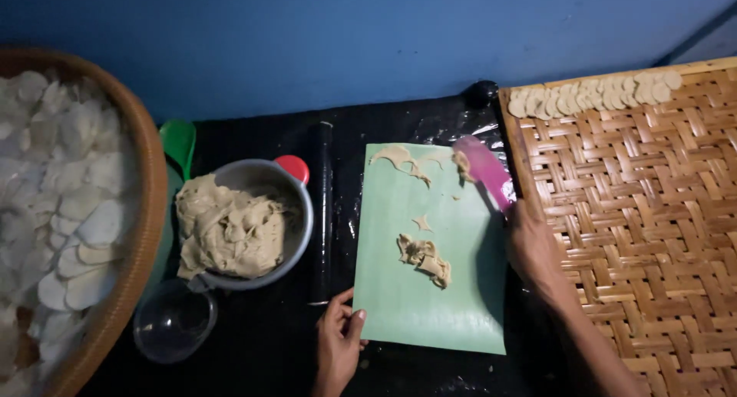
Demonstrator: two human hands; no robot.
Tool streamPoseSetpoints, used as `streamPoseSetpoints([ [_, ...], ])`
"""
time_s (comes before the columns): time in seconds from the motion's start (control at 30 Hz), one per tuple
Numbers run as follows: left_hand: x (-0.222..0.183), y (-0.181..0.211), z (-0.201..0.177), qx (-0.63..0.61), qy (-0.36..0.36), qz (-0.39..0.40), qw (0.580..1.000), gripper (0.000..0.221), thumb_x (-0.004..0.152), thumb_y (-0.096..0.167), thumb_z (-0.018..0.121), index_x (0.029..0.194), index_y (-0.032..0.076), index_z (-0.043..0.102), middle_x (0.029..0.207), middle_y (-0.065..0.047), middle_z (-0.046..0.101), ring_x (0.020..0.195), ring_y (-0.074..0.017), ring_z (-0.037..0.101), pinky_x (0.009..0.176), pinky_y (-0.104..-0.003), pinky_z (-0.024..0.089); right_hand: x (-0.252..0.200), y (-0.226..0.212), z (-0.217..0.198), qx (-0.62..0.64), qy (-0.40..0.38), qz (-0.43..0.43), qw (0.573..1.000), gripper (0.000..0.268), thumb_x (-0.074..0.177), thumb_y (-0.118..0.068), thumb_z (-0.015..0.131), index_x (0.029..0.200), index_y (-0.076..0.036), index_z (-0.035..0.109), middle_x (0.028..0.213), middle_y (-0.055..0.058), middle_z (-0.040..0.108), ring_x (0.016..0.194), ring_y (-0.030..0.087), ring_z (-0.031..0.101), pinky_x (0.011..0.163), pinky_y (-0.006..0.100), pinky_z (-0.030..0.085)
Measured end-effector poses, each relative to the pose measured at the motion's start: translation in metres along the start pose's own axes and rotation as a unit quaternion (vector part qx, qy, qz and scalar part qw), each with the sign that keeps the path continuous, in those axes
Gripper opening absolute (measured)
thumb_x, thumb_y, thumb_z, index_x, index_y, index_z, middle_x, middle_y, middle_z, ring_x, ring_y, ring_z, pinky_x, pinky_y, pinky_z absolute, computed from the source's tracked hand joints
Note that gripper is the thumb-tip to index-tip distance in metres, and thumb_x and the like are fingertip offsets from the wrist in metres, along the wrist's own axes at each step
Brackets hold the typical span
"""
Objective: Preparing thin dough rounds for crackers by scraping them off a sheet and rolling out a new portion of dough.
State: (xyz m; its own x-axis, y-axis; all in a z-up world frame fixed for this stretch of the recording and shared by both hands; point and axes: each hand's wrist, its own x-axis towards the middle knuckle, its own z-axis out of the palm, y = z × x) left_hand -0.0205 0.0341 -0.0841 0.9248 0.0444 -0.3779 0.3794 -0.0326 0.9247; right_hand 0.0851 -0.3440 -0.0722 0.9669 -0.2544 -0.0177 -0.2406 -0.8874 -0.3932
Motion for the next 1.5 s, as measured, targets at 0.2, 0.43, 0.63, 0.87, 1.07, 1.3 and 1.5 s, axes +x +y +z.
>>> streamPoseSetpoints([
  [0.2, 0.001, 0.002, 0.000, 0.010, 0.002, 0.004, 1.000, 0.038, 0.093, 0.003, 0.064, 0.130, 0.003, 0.062, 0.077, -0.004, 0.061, 0.060, -0.0084, 0.061, 0.047, -0.025, 0.051, 0.021, -0.009, 0.008, -0.020, -0.166, -0.094, 0.981, 0.029, 0.095, -0.007, 0.040, 0.122, -0.011, 0.050, 0.071, 0.029, 0.066, 0.065, 0.046, 0.067, 0.061, 0.058, 0.050],
  [0.43, 0.002, -0.011, -0.001, -0.007, 0.003, -0.019, 1.000, 0.037, 0.093, 0.004, 0.064, 0.130, 0.005, 0.062, 0.078, -0.003, 0.061, 0.062, -0.0085, 0.063, 0.049, -0.025, 0.052, -0.046, 0.021, -0.007, 0.013, -0.070, -0.156, 0.985, 0.021, 0.098, -0.023, 0.047, 0.116, -0.016, 0.055, 0.077, 0.026, 0.066, 0.063, 0.048, 0.064, 0.055, 0.058, 0.047],
  [0.63, 0.001, 0.004, 0.002, 0.031, 0.008, -0.018, 0.999, 0.036, 0.093, 0.005, 0.063, 0.130, 0.005, 0.060, 0.078, -0.002, 0.060, 0.062, -0.0084, 0.062, 0.047, -0.026, 0.052, -0.072, 0.072, 0.011, -0.059, -0.029, 0.025, 0.998, 0.021, 0.100, -0.024, 0.048, 0.116, -0.013, 0.056, 0.077, 0.030, 0.066, 0.066, 0.052, 0.063, 0.059, 0.061, 0.047],
  [0.87, -0.001, 0.012, 0.000, 0.027, 0.004, -0.039, 0.999, 0.038, 0.094, 0.005, 0.063, 0.132, 0.005, 0.061, 0.076, -0.004, 0.060, 0.061, -0.0096, 0.061, 0.049, -0.026, 0.052, -0.048, 0.009, -0.015, 0.053, -0.090, -0.063, 0.993, 0.019, 0.098, -0.026, 0.050, 0.111, -0.015, 0.057, 0.074, 0.027, 0.067, 0.068, 0.051, 0.065, 0.058, 0.061, 0.048],
  [1.07, -0.002, 0.006, -0.001, 0.034, 0.005, -0.029, 0.999, 0.038, 0.093, 0.004, 0.063, 0.131, 0.005, 0.062, 0.076, -0.001, 0.060, 0.062, -0.0088, 0.063, 0.048, -0.026, 0.052, 0.025, -0.020, -0.004, -0.001, -0.049, -0.053, 0.997, 0.021, 0.101, -0.022, 0.049, 0.120, -0.014, 0.055, 0.075, 0.030, 0.065, 0.070, 0.053, 0.064, 0.061, 0.062, 0.046],
  [1.3, -0.001, -0.001, -0.001, 0.027, 0.017, -0.014, 0.999, 0.037, 0.092, 0.004, 0.066, 0.129, 0.004, 0.064, 0.073, -0.002, 0.058, 0.061, -0.0080, 0.061, 0.047, -0.025, 0.053, 0.079, -0.102, -0.017, 0.019, -0.139, -0.168, 0.976, 0.019, 0.105, -0.025, 0.048, 0.112, -0.010, 0.058, 0.079, 0.029, 0.067, 0.075, 0.050, 0.065, 0.065, 0.059, 0.048],
  [1.5, -0.001, -0.006, -0.002, 0.036, 0.013, 0.015, 0.999, 0.036, 0.093, 0.004, 0.066, 0.129, 0.003, 0.065, 0.072, -0.003, 0.059, 0.059, -0.0093, 0.059, 0.046, -0.026, 0.051, 0.085, -0.081, -0.006, 0.032, -0.256, -0.279, 0.925, 0.019, 0.100, -0.025, 0.052, 0.108, -0.010, 0.059, 0.082, 0.024, 0.070, 0.074, 0.044, 0.069, 0.068, 0.053, 0.052],
])
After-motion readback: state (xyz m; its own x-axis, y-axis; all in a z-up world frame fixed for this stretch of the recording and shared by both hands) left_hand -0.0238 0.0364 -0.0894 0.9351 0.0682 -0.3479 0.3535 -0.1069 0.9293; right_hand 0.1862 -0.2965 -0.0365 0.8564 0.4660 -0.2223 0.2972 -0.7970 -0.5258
